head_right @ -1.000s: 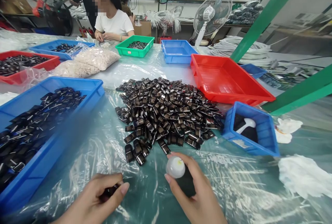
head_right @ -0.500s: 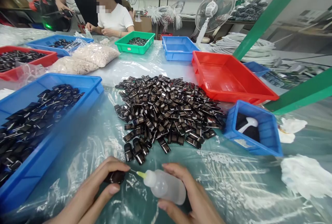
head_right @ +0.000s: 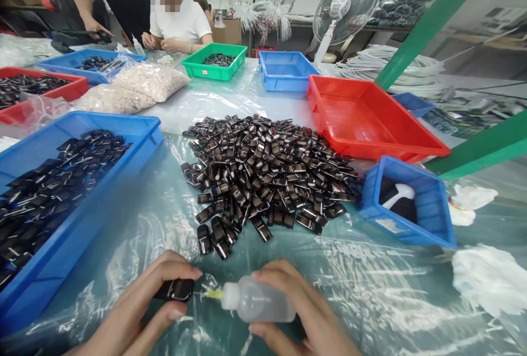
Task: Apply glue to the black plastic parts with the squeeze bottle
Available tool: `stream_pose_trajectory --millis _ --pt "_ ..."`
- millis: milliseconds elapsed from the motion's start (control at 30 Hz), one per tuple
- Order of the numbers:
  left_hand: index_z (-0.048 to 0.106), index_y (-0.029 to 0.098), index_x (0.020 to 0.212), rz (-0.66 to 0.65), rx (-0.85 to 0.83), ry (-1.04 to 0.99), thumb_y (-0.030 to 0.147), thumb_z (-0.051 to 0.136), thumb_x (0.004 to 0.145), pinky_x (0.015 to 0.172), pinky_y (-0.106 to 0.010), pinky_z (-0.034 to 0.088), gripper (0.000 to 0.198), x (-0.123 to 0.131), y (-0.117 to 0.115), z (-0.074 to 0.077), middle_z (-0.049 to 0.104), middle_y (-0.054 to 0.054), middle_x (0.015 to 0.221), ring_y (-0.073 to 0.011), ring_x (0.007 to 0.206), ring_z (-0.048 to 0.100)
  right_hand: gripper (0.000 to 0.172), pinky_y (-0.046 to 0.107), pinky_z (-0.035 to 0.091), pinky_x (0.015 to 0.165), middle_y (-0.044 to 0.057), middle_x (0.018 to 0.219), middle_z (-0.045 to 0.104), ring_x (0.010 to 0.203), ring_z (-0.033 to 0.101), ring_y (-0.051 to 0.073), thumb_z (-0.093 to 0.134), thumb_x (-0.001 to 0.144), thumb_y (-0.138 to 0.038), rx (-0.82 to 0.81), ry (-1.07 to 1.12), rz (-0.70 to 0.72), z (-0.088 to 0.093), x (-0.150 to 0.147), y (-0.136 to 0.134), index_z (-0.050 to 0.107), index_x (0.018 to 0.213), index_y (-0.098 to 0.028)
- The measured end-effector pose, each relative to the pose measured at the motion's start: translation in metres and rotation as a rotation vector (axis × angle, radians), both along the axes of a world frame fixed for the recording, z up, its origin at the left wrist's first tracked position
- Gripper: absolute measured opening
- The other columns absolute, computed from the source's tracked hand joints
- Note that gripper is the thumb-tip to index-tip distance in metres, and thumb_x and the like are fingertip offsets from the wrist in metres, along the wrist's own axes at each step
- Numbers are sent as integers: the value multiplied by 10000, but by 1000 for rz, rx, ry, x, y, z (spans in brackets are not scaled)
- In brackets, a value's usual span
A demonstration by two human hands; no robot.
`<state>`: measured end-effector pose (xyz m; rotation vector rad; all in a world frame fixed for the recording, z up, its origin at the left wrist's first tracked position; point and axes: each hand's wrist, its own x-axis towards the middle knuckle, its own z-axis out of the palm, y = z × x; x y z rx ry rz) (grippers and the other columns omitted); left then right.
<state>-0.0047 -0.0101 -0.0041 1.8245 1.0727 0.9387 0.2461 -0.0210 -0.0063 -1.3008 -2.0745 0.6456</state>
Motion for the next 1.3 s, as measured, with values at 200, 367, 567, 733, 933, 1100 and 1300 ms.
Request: stream_pose_trajectory --millis 200,367,567,733,933,1100,1300 --pt "519 283 1139 -16 4 29 472 394 1011 720 -241 451 260 -1 0 -3 547 0 946 -154 797 554 472 165 586 784 -21 1153 670 1034 695 160 722 810 -208 -14 -15 10 1 -1 1 523 1214 -351" --pt "517 270 1161 -69 66 116 431 399 1024 740 -240 489 241 -5 3 2 582 -14 975 -154 836 601 452 165 588 781 -6 1162 666 1047 694 169 715 821 -240 0 -28 16 -2 1 -1 521 1216 -346" --pt "521 236 1170 -154 154 221 377 427 1032 768 -219 530 219 -8 7 2 616 -32 983 -154 869 646 355 124 560 803 1 1168 655 1068 688 130 677 869 -282 5 -74 28 -3 4 -2 557 1196 -347" --pt "549 238 1143 -120 154 225 384 442 1026 739 -211 540 216 -7 6 6 633 -26 965 -149 838 656 337 142 560 819 22 1162 660 1063 693 140 654 881 -276 67 -72 39 0 4 0 571 1204 -325" --pt "535 263 1155 -110 187 208 415 442 1014 676 -271 543 227 -5 6 11 689 -12 889 -185 754 646 359 143 563 809 20 1170 652 1054 698 143 646 876 -241 69 -117 23 1 5 0 572 1215 -336" --pt "548 222 1125 -170 200 242 397 447 1015 655 -259 531 231 -4 8 8 684 -28 853 -180 749 637 427 130 549 823 3 1157 635 1044 697 119 640 857 -181 63 -144 66 1 9 -3 542 1235 -353" --pt "570 189 1099 -149 268 145 414 423 1024 559 -248 480 279 -3 9 -2 659 -40 780 -172 656 585 444 121 545 822 7 1192 622 1081 679 114 618 864 -167 23 -165 58 1 10 -4 520 1254 -354"
